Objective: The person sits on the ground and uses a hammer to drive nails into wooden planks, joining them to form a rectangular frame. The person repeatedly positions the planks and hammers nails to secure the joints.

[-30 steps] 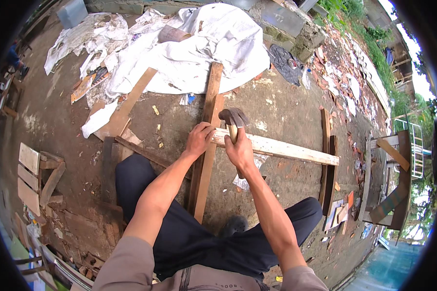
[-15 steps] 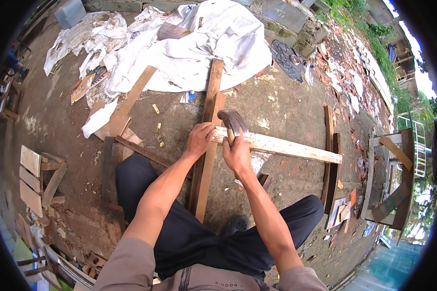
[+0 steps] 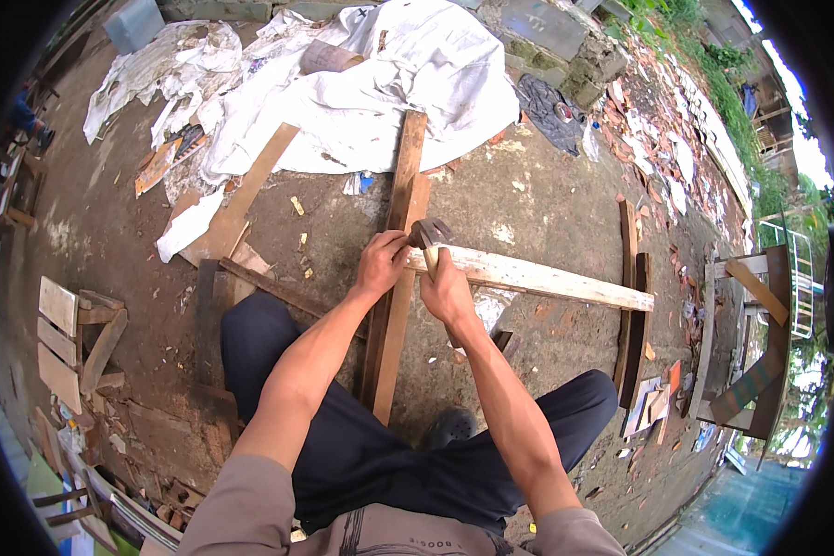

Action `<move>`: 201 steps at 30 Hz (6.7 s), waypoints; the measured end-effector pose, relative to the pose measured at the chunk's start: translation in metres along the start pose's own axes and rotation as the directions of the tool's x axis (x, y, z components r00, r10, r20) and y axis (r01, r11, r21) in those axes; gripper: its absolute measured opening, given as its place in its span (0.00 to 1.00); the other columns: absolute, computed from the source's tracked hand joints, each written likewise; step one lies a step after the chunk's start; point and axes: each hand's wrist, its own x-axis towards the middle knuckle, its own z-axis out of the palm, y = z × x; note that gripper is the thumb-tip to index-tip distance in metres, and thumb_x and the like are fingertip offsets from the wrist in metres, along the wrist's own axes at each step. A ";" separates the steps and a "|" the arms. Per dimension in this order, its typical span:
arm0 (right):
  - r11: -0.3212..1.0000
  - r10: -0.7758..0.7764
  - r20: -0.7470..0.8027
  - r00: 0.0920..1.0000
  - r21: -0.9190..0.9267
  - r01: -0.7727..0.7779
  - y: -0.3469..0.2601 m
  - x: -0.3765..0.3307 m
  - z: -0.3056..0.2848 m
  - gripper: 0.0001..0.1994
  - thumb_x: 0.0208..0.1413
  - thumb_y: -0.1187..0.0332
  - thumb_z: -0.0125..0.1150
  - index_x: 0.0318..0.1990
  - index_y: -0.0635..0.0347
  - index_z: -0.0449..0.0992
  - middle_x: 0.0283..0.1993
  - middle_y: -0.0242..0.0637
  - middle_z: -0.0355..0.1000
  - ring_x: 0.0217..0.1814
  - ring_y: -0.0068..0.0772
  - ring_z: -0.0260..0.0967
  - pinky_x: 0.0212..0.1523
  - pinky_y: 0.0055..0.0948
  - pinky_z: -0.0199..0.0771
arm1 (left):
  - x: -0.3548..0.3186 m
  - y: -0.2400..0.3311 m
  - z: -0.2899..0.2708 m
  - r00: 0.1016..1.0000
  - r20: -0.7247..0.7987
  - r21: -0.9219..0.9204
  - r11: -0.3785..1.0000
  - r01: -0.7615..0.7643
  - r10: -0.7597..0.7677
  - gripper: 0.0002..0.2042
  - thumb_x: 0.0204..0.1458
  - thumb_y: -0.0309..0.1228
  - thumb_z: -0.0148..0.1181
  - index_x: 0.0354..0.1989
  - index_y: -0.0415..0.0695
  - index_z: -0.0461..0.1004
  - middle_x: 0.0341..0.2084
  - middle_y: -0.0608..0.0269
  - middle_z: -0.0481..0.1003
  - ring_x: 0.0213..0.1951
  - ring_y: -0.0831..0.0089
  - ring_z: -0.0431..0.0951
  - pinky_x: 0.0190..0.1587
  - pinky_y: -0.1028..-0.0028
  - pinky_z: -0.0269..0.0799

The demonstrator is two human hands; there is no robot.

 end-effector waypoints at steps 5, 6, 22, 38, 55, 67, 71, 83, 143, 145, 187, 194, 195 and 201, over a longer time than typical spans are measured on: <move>0.992 -0.005 -0.098 0.995 0.127 0.018 -0.033 -0.011 -0.018 0.22 0.57 0.70 0.54 0.57 0.71 0.60 0.31 0.70 0.73 0.36 0.75 0.72 0.38 0.60 0.71 | -0.002 -0.008 -0.007 0.999 0.006 0.004 0.999 -0.037 0.037 0.06 0.52 0.26 0.65 0.37 0.39 0.80 0.40 0.58 0.79 0.43 0.57 0.78 0.46 0.62 0.76; 0.989 -0.028 -0.146 0.989 0.143 0.049 -0.034 -0.015 -0.018 0.22 0.57 0.70 0.54 0.57 0.70 0.60 0.31 0.70 0.73 0.36 0.75 0.72 0.38 0.60 0.71 | -0.002 -0.008 -0.007 0.999 0.004 -0.012 0.999 -0.046 0.046 0.06 0.52 0.26 0.65 0.37 0.39 0.80 0.40 0.58 0.79 0.43 0.57 0.78 0.46 0.62 0.76; 0.992 0.058 -0.090 0.994 0.115 -0.047 0.011 -0.021 -0.021 0.15 0.57 0.68 0.56 0.46 0.67 0.64 0.33 0.68 0.73 0.39 0.73 0.72 0.39 0.58 0.69 | -0.062 0.081 -0.015 0.699 0.356 0.359 0.781 0.510 -0.620 0.46 0.53 0.52 0.63 0.72 0.40 0.47 0.68 0.42 0.58 0.68 0.49 0.61 0.67 0.55 0.60; 0.999 0.005 0.030 1.000 0.050 -0.007 0.003 -0.010 -0.014 0.21 0.57 0.69 0.55 0.56 0.69 0.65 0.28 0.64 0.73 0.33 0.70 0.73 0.34 0.54 0.73 | -0.100 0.066 -0.006 0.640 0.286 0.361 0.699 0.617 -0.713 0.41 0.52 0.43 0.63 0.72 0.43 0.50 0.66 0.36 0.60 0.63 0.40 0.66 0.61 0.50 0.66; 0.991 -0.003 -0.030 1.000 0.137 0.007 -0.014 -0.012 -0.006 0.23 0.55 0.69 0.54 0.58 0.68 0.63 0.30 0.68 0.74 0.34 0.74 0.72 0.37 0.60 0.73 | -0.105 0.063 -0.013 0.651 0.263 0.339 0.700 0.628 -0.712 0.42 0.49 0.40 0.65 0.71 0.41 0.52 0.64 0.37 0.62 0.66 0.44 0.63 0.66 0.51 0.62; 0.893 -0.265 -0.455 0.850 0.216 0.394 -0.036 -0.018 -0.022 0.08 0.55 0.75 0.58 0.42 0.66 0.76 0.26 0.53 0.73 0.30 0.63 0.72 0.32 0.46 0.73 | -0.116 0.053 -0.011 0.686 0.223 0.343 0.714 0.611 -0.693 0.44 0.47 0.42 0.65 0.73 0.47 0.50 0.65 0.34 0.61 0.62 0.39 0.68 0.61 0.48 0.66; 0.996 -0.063 -0.186 0.980 0.056 0.075 0.028 -0.013 0.017 0.14 0.55 0.71 0.57 0.48 0.68 0.72 0.31 0.63 0.74 0.36 0.70 0.73 0.37 0.54 0.73 | -0.108 0.066 -0.003 0.683 0.278 0.310 0.736 0.602 -0.675 0.43 0.48 0.42 0.65 0.72 0.43 0.51 0.65 0.36 0.62 0.65 0.41 0.64 0.64 0.50 0.63; 0.989 0.052 -0.070 0.996 0.140 -0.042 0.020 -0.010 0.002 0.19 0.55 0.72 0.55 0.54 0.65 0.69 0.33 0.65 0.75 0.40 0.73 0.73 0.40 0.54 0.74 | -0.108 0.063 -0.003 0.693 0.253 0.332 0.733 0.593 -0.675 0.43 0.47 0.42 0.65 0.72 0.46 0.52 0.64 0.34 0.62 0.61 0.39 0.68 0.60 0.49 0.67; 0.987 0.160 0.109 0.981 -0.013 -0.160 0.018 -0.009 -0.001 0.23 0.53 0.70 0.55 0.56 0.69 0.65 0.35 0.70 0.74 0.42 0.73 0.73 0.45 0.60 0.73 | -0.112 0.056 -0.004 0.670 0.244 0.373 0.706 0.602 -0.701 0.45 0.46 0.42 0.66 0.73 0.47 0.51 0.67 0.33 0.58 0.63 0.41 0.67 0.62 0.50 0.65; 0.979 0.171 0.033 0.985 0.107 -0.174 0.022 -0.012 0.000 0.23 0.53 0.70 0.55 0.56 0.68 0.64 0.34 0.71 0.74 0.42 0.74 0.72 0.46 0.61 0.73 | -0.111 0.058 -0.002 0.672 0.239 0.376 0.705 0.601 -0.701 0.45 0.46 0.41 0.66 0.73 0.47 0.51 0.67 0.33 0.57 0.63 0.41 0.66 0.63 0.50 0.64; 0.997 0.071 0.028 0.997 0.019 -0.072 0.023 0.007 -0.004 0.19 0.52 0.71 0.54 0.52 0.70 0.67 0.33 0.70 0.74 0.39 0.72 0.74 0.43 0.60 0.74 | -0.109 0.059 0.000 0.687 0.227 0.351 0.716 0.603 -0.690 0.44 0.47 0.42 0.65 0.73 0.49 0.51 0.68 0.36 0.56 0.64 0.39 0.65 0.63 0.47 0.63; 0.995 0.087 0.054 0.995 -0.050 -0.084 0.035 0.008 0.006 0.19 0.52 0.71 0.56 0.52 0.69 0.69 0.33 0.70 0.74 0.39 0.71 0.74 0.42 0.58 0.74 | -0.100 0.070 0.002 0.656 0.288 0.319 0.715 0.621 -0.698 0.44 0.47 0.42 0.65 0.72 0.42 0.52 0.66 0.33 0.59 0.67 0.40 0.61 0.68 0.52 0.58; 0.998 0.052 0.053 0.997 -0.029 -0.051 0.020 0.009 -0.002 0.18 0.54 0.70 0.56 0.52 0.68 0.69 0.34 0.70 0.74 0.40 0.69 0.75 0.40 0.57 0.74 | -0.101 0.069 -0.001 0.641 0.283 0.327 0.700 0.635 -0.713 0.44 0.47 0.42 0.66 0.72 0.42 0.52 0.66 0.33 0.59 0.66 0.40 0.61 0.68 0.52 0.57; 0.933 -0.160 -0.392 0.906 0.241 0.269 -0.014 -0.009 -0.004 0.13 0.56 0.72 0.58 0.48 0.66 0.72 0.33 0.60 0.76 0.37 0.64 0.76 0.34 0.54 0.75 | -0.109 0.061 0.001 0.669 0.224 0.359 0.698 0.619 -0.709 0.44 0.46 0.41 0.66 0.72 0.47 0.52 0.67 0.33 0.58 0.63 0.38 0.65 0.63 0.49 0.62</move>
